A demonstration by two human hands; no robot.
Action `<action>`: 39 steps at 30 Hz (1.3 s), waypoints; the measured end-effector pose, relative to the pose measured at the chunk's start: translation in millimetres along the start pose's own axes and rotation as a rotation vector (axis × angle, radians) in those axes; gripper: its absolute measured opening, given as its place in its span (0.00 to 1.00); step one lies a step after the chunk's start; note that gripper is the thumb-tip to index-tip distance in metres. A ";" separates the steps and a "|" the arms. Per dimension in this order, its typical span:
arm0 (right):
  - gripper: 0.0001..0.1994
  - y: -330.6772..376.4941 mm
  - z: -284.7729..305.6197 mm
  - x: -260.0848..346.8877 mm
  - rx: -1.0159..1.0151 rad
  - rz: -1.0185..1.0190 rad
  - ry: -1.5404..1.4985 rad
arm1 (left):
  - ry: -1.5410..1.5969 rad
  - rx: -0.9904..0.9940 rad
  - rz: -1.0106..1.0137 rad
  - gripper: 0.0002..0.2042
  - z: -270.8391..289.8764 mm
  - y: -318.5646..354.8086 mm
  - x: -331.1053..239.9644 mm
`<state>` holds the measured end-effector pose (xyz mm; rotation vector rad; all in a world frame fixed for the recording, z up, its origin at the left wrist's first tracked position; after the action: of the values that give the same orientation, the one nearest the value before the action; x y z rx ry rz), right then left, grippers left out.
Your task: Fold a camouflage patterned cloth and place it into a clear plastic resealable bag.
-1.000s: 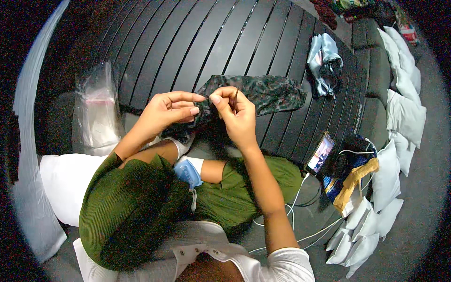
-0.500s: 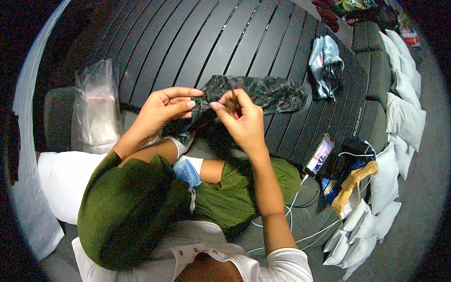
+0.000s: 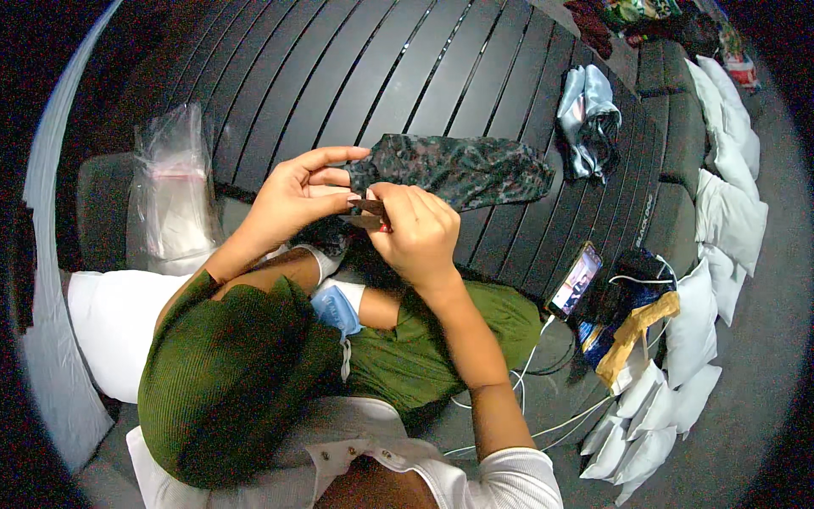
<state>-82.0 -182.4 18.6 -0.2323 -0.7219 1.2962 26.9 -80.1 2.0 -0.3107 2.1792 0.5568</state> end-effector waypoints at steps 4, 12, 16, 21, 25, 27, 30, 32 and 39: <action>0.11 1.6 0.0 -4.4 -0.026 -0.003 0.069 | -0.077 -0.027 0.023 0.21 -0.3 -0.4 -1.8; 0.10 -2.3 4.7 -15.1 0.034 -0.246 -0.231 | -0.024 -0.053 0.022 0.19 5.0 -1.3 1.6; 0.12 -1.1 2.6 -7.7 0.069 -0.194 -0.217 | -0.009 -0.052 0.005 0.20 3.4 -0.3 -0.7; 0.10 1.2 -3.0 -3.8 0.033 -0.199 -0.149 | -0.007 -0.025 -0.031 0.21 1.7 -1.0 1.4; 0.06 0.2 -1.1 0.2 -0.048 -0.059 -0.095 | 0.006 -0.006 -0.010 0.20 -1.7 -0.9 1.3; 0.05 0.1 0.7 2.4 -0.075 -0.007 -0.052 | 0.014 0.004 -0.013 0.19 -2.5 -1.7 2.3; 0.03 5.0 1.4 -4.1 -0.076 -0.284 -0.211 | -0.092 0.027 -0.066 0.15 -0.6 -2.5 2.9; 0.02 7.7 2.3 -10.8 -0.042 -0.505 -0.318 | -0.203 -0.062 0.044 0.13 2.6 -0.6 1.5; 0.05 4.8 -0.3 -21.4 0.182 -0.655 -0.550 | -0.055 -0.064 0.037 0.15 2.7 -0.1 3.3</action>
<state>-87.6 -200.9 8.2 0.4982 -1.0258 0.7775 26.8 -79.0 -2.1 -0.2866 2.1210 0.6497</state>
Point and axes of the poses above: each hand's wrist, its own y-axis away from the middle knuckle, its own z-axis out of the back of the hand, x = y × z, the point moved 4 cm from there along -y, towards the middle knuckle, and after that the axes turned 15 degrees about y, right-handed, at the moved point
